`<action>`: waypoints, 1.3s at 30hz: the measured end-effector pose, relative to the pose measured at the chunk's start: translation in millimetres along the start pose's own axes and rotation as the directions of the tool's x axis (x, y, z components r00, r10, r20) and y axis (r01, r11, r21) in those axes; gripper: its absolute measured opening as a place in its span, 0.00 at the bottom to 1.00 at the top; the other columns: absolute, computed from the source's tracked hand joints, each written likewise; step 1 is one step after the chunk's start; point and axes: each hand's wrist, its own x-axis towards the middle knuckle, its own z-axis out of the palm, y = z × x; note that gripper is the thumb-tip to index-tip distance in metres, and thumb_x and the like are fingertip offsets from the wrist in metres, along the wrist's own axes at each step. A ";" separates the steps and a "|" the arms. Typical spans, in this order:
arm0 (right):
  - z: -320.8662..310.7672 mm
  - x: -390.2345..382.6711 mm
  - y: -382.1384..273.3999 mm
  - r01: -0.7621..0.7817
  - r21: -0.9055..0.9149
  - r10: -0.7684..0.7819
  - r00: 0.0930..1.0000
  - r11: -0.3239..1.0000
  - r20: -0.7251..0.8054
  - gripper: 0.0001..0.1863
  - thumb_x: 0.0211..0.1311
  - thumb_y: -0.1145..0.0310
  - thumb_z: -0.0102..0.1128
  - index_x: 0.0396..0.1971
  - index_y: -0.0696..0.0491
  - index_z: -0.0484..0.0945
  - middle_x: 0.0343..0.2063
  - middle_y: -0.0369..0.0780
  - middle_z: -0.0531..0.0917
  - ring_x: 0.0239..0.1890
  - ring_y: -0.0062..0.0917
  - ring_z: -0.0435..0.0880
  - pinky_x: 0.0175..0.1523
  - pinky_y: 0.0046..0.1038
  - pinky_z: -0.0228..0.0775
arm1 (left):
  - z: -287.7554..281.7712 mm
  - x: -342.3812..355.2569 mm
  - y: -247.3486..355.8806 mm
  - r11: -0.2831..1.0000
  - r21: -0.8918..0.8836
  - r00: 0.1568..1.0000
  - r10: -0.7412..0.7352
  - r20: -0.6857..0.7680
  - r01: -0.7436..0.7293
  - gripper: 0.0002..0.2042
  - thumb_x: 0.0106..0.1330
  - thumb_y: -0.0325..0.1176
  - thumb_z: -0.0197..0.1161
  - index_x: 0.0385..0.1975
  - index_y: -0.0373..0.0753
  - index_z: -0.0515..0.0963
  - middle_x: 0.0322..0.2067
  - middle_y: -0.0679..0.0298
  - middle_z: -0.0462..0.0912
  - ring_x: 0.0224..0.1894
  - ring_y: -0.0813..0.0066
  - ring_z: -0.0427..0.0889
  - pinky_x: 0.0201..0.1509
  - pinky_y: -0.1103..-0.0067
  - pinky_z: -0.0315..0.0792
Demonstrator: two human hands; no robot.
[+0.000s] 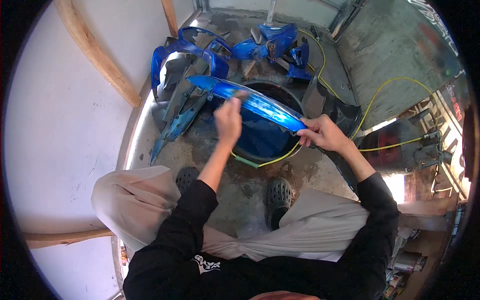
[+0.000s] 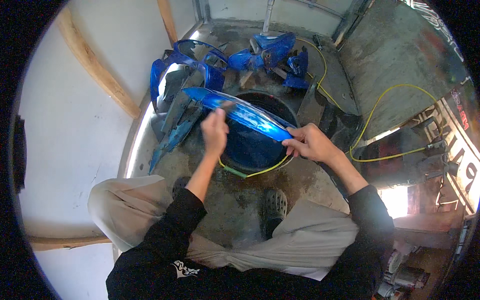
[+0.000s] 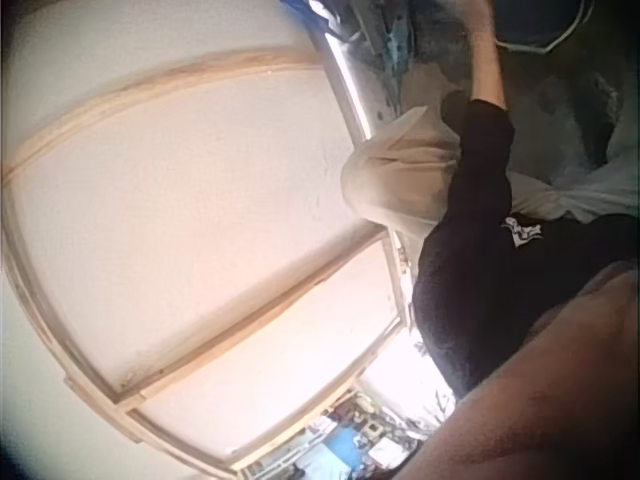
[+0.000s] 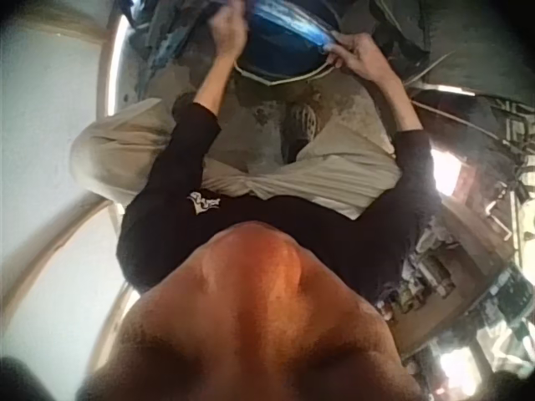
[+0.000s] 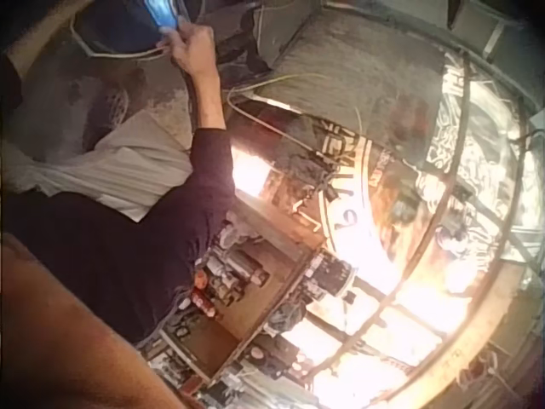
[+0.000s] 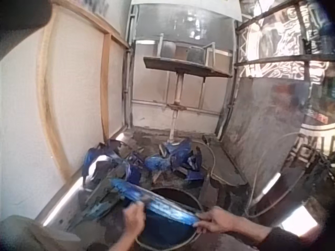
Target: The person wets sandpaper in a bucket of water and rubs it across a motorcycle fairing part to sand the surface.
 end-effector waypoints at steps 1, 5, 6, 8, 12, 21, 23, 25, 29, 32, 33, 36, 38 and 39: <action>0.5 0.6 -2.8 0.004 -0.003 -0.004 1.000 1.000 0.003 0.15 0.81 0.69 0.65 0.55 0.67 0.86 0.29 0.43 0.92 0.29 0.19 0.89 0.36 0.27 0.83 | 9.7 -15.1 0.8 0.999 0.044 0.992 -0.032 0.123 0.027 0.17 0.86 0.37 0.55 0.55 0.37 0.90 0.34 0.66 0.91 0.25 0.85 0.72 0.30 0.77 0.67; 0.9 -3.0 -2.8 0.060 -0.013 -0.060 0.998 0.998 -0.028 0.15 0.80 0.67 0.66 0.50 0.66 0.86 0.28 0.42 0.92 0.27 0.21 0.89 0.35 0.27 0.82 | 34.2 -30.0 28.9 0.976 -0.213 0.930 0.126 0.344 -0.054 0.15 0.84 0.34 0.57 0.56 0.35 0.89 0.46 0.60 0.94 0.27 0.81 0.81 0.33 0.79 0.73; 0.0 -2.8 -2.7 0.058 -0.028 -0.059 0.997 0.998 -0.050 0.15 0.80 0.67 0.66 0.50 0.66 0.86 0.28 0.42 0.92 0.27 0.21 0.89 0.36 0.27 0.83 | 26.3 -21.3 20.1 0.988 -0.124 0.944 0.123 0.307 -0.088 0.16 0.85 0.35 0.57 0.56 0.35 0.89 0.43 0.60 0.94 0.27 0.82 0.81 0.33 0.79 0.74; -1.0 -0.1 -3.7 0.070 -0.022 -0.071 0.997 0.997 -0.043 0.15 0.80 0.67 0.66 0.51 0.66 0.86 0.28 0.42 0.92 0.27 0.20 0.89 0.36 0.27 0.83 | -2.9 4.9 -0.6 0.996 0.033 0.981 0.074 0.180 -0.081 0.18 0.87 0.39 0.55 0.57 0.34 0.88 0.37 0.62 0.91 0.27 0.81 0.80 0.33 0.79 0.75; 0.4 5.3 -11.0 0.085 -0.010 -0.085 0.996 0.996 -0.005 0.16 0.80 0.67 0.67 0.53 0.67 0.86 0.28 0.42 0.91 0.27 0.20 0.89 0.36 0.27 0.83 | -45.7 38.4 -33.3 0.998 -0.060 0.986 0.011 -0.164 -0.021 0.21 0.89 0.44 0.53 0.56 0.35 0.88 0.35 0.64 0.89 0.28 0.81 0.80 0.35 0.78 0.75; -14.6 1.3 3.8 0.071 0.005 -0.070 0.994 0.997 -0.078 0.15 0.83 0.65 0.63 0.54 0.62 0.87 0.27 0.42 0.91 0.27 0.20 0.89 0.36 0.26 0.83 | 22.6 -13.6 17.1 0.957 -0.262 0.924 0.211 0.319 -0.128 0.16 0.85 0.33 0.54 0.55 0.31 0.87 0.58 0.60 0.92 0.29 0.83 0.81 0.34 0.81 0.76; -13.0 2.3 2.3 0.074 0.059 -0.069 0.994 0.996 -0.079 0.15 0.82 0.66 0.63 0.55 0.62 0.87 0.27 0.42 0.91 0.28 0.20 0.89 0.36 0.27 0.83 | -1.8 5.0 7.2 0.994 -0.036 0.960 0.106 0.258 -0.100 0.18 0.87 0.35 0.52 0.59 0.31 0.87 0.58 0.56 0.92 0.34 0.79 0.85 0.39 0.79 0.80; -13.6 4.8 1.5 0.085 0.045 -0.082 0.994 0.995 -0.068 0.15 0.83 0.66 0.63 0.56 0.62 0.86 0.27 0.42 0.91 0.28 0.20 0.89 0.36 0.27 0.84 | -24.3 30.1 -18.5 0.996 -0.052 0.997 0.071 0.036 -0.069 0.19 0.88 0.41 0.54 0.60 0.35 0.88 0.47 0.63 0.93 0.31 0.81 0.81 0.37 0.79 0.78; -9.2 5.8 -3.7 0.078 0.067 -0.077 0.997 0.995 -0.017 0.16 0.83 0.66 0.62 0.57 0.63 0.86 0.28 0.41 0.90 0.29 0.20 0.89 0.37 0.27 0.84 | -32.6 29.2 -22.4 0.998 -0.053 0.993 -0.028 -0.113 0.022 0.21 0.89 0.41 0.52 0.59 0.32 0.87 0.45 0.59 0.92 0.32 0.79 0.83 0.40 0.77 0.80; -12.2 2.3 5.9 0.060 0.048 -0.057 0.996 0.997 -0.066 0.16 0.83 0.67 0.62 0.57 0.63 0.86 0.27 0.41 0.90 0.29 0.20 0.89 0.37 0.28 0.84 | 13.5 -15.9 0.7 0.996 -0.086 0.996 0.002 0.094 0.006 0.19 0.87 0.38 0.54 0.56 0.30 0.88 0.46 0.60 0.93 0.28 0.79 0.83 0.38 0.79 0.79; -13.2 2.4 8.8 0.058 0.046 -0.054 0.996 0.997 -0.066 0.16 0.83 0.67 0.62 0.57 0.63 0.86 0.27 0.41 0.90 0.29 0.20 0.89 0.37 0.28 0.84 | 31.9 -26.8 16.1 0.971 -0.233 0.985 0.090 0.144 -0.055 0.18 0.87 0.37 0.54 0.55 0.30 0.88 0.46 0.60 0.94 0.27 0.79 0.83 0.37 0.79 0.78; -13.7 -1.2 9.1 0.057 0.089 -0.048 0.993 0.994 -0.106 0.15 0.83 0.67 0.63 0.56 0.64 0.85 0.27 0.41 0.90 0.28 0.20 0.89 0.36 0.28 0.84 | 25.9 -13.7 14.8 0.982 -0.166 0.983 0.117 0.142 -0.093 0.17 0.87 0.36 0.55 0.54 0.31 0.89 0.45 0.61 0.94 0.29 0.79 0.83 0.37 0.77 0.79; -11.6 0.2 6.5 0.079 0.048 -0.076 0.994 0.996 -0.078 0.16 0.83 0.67 0.63 0.59 0.64 0.85 0.27 0.42 0.90 0.28 0.20 0.89 0.36 0.28 0.84 | 2.5 12.0 0.4 0.988 -0.098 0.993 0.118 0.011 -0.117 0.18 0.87 0.38 0.55 0.52 0.31 0.89 0.40 0.61 0.93 0.30 0.79 0.83 0.37 0.76 0.79; -8.5 1.7 1.5 0.086 0.048 -0.082 0.994 0.995 -0.076 0.16 0.83 0.67 0.63 0.59 0.64 0.85 0.27 0.42 0.90 0.28 0.20 0.89 0.36 0.28 0.84 | -17.0 27.2 -16.1 0.997 -0.058 0.996 0.055 -0.073 -0.059 0.20 0.88 0.41 0.54 0.46 0.31 0.89 0.34 0.61 0.90 0.30 0.78 0.83 0.37 0.76 0.79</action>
